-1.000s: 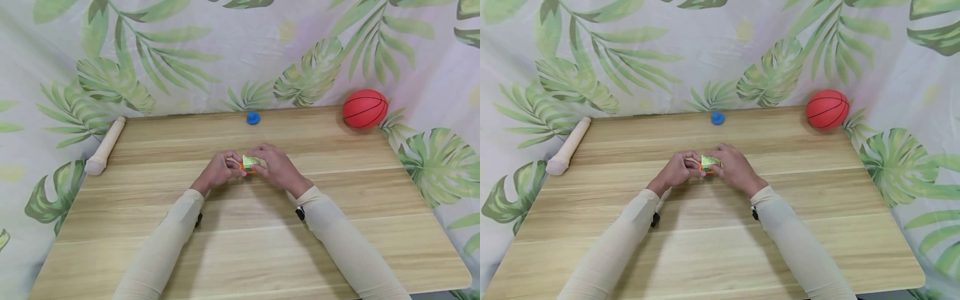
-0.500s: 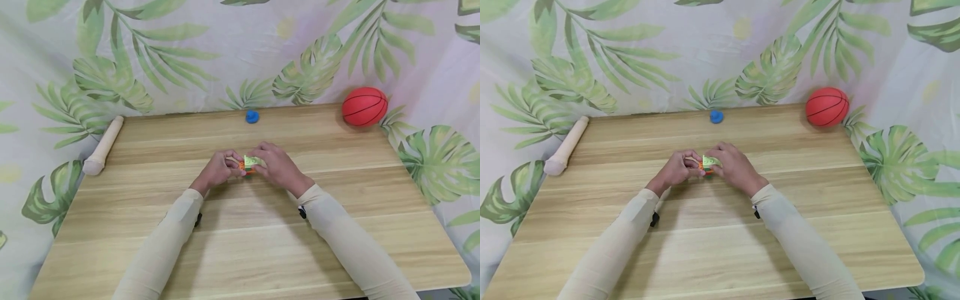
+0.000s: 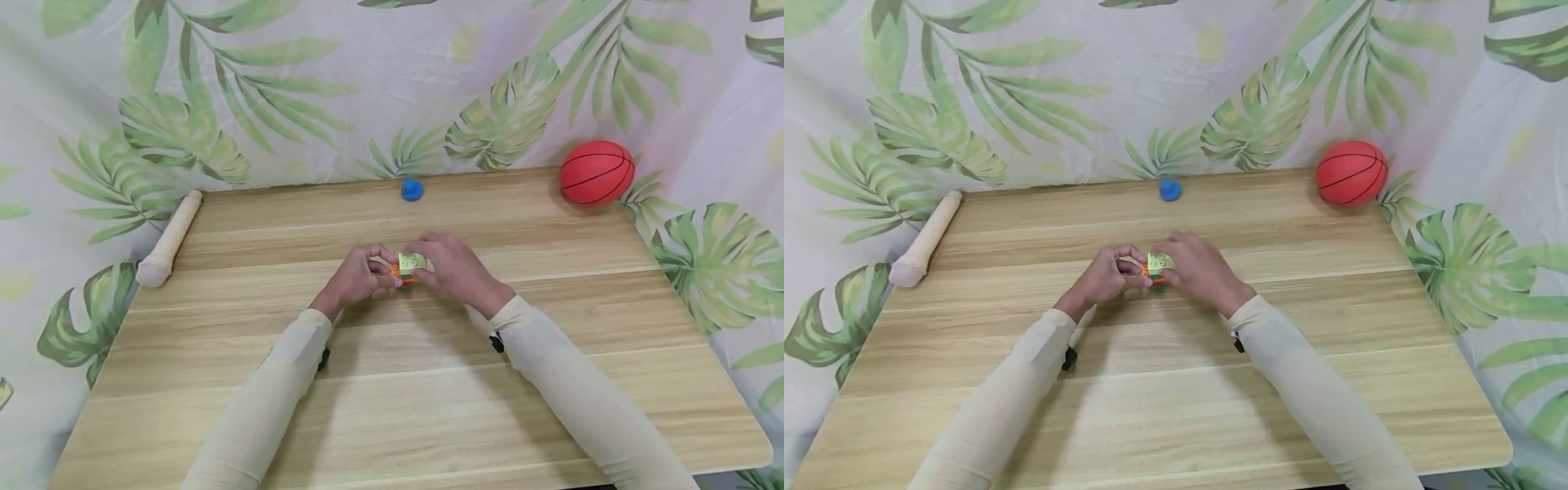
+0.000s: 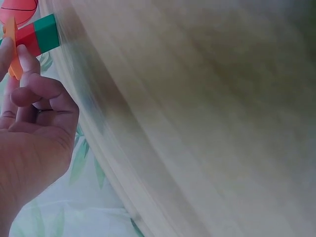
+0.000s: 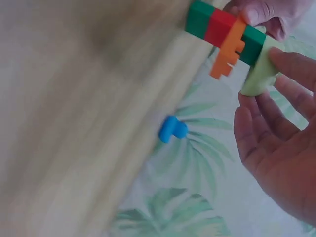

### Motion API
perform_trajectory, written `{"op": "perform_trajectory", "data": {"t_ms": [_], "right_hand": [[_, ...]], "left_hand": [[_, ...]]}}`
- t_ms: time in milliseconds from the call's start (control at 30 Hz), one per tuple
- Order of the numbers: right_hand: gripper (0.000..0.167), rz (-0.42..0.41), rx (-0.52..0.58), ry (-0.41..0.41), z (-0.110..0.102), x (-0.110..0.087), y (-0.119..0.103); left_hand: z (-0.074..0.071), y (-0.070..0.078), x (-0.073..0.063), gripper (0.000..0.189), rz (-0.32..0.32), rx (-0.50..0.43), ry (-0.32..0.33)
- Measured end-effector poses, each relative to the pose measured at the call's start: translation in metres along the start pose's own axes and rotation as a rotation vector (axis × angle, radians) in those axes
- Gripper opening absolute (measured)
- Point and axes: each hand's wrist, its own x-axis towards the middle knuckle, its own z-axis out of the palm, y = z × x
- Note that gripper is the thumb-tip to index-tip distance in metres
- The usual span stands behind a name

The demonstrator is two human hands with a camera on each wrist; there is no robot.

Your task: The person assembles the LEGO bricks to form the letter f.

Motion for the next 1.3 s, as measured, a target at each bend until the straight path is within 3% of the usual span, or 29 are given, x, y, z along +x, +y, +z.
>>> {"op": "perform_trajectory", "data": {"t_ms": [133,300,433,633,867,1300], "right_hand": [[0.046,0.065,0.164,0.002,0.007,-0.006,0.012],[0.037,0.201,0.234,-0.008,0.012,-0.011,0.024],[0.033,0.275,0.282,0.017,0.014,-0.012,0.027],[0.025,0.323,0.261,-0.008,0.02,-0.014,0.031],[0.02,0.38,0.223,-0.067,0.022,-0.017,0.032],[0.022,0.437,0.271,-0.103,0.022,-0.018,0.038]], "left_hand": [[0.002,0.001,-0.001,0.028,0.014,0.001,0.008],[0.005,0.005,0.0,0.027,0.059,0.045,0.001],[0.011,0.007,0.003,0.022,0.07,0.139,-0.022],[0.019,0.005,0.003,0.02,0.007,0.234,-0.042],[0.023,0.006,0.001,0.015,-0.002,0.219,-0.05],[0.026,0.006,0.003,0.015,-0.051,0.218,-0.067]]}}
